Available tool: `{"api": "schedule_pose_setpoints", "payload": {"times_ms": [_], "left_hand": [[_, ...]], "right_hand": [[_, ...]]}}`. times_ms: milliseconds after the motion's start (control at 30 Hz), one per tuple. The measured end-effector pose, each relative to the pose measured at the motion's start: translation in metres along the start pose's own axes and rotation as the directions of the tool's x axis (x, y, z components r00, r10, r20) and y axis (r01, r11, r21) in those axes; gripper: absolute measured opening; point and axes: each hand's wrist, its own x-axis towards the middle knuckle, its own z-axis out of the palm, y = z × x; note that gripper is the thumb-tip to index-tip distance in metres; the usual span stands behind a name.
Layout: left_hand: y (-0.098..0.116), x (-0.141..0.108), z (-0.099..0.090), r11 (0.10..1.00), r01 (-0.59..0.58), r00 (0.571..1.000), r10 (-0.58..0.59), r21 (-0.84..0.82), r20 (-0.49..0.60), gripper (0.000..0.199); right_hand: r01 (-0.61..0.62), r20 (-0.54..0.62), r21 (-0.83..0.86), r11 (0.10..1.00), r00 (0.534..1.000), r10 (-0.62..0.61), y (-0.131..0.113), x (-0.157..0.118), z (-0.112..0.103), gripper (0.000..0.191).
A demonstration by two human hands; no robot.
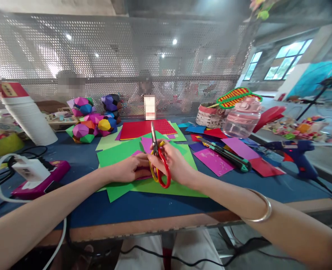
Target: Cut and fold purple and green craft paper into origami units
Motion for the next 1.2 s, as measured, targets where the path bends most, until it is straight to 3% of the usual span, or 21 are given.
{"api": "schedule_pose_setpoints", "payload": {"times_ms": [133, 267, 400, 567, 700, 1067, 1200], "left_hand": [[0.003, 0.002, -0.002, 0.998, -0.003, 1.0, 0.002, -0.07, -0.01, 0.024], [0.002, 0.002, -0.003, 0.996, 0.044, 0.999, -0.044, -0.075, 0.007, 0.025], [-0.003, -0.002, -0.005, 0.992, 0.117, 0.993, -0.115, -0.047, 0.032, 0.022], [-0.01, -0.008, -0.015, 0.996, 0.09, 0.986, -0.087, -0.016, 0.142, 0.062], [-0.018, -0.011, -0.022, 0.992, 0.107, 0.97, -0.119, 0.067, 0.21, 0.081], [-0.023, -0.013, -0.024, 0.989, 0.13, 0.95, -0.143, 0.068, 0.279, 0.097], [-0.02, -0.01, -0.024, 0.995, 0.095, 0.948, -0.088, -0.009, 0.305, 0.097]], "right_hand": [[-0.046, -0.037, 0.092, 0.995, 0.998, 0.05, -0.005, 0.002, 0.009, 0.03], [-0.108, -0.023, 0.17, 0.98, 0.993, 0.114, -0.005, 0.002, 0.018, 0.017], [-0.066, -0.046, 0.127, 0.99, 0.996, 0.072, 0.006, 0.003, 0.023, 0.015], [-0.046, -0.015, -0.019, 0.999, 0.999, 0.046, 0.012, 0.005, 0.015, 0.017], [-0.016, 0.03, -0.069, 0.997, 0.999, 0.018, 0.012, 0.006, 0.009, 0.016], [-0.059, 0.067, -0.093, 0.994, 0.996, 0.066, 0.012, 0.005, -0.009, 0.019], [-0.075, 0.055, -0.11, 0.991, 0.995, 0.082, 0.015, 0.002, -0.024, 0.02]]}}
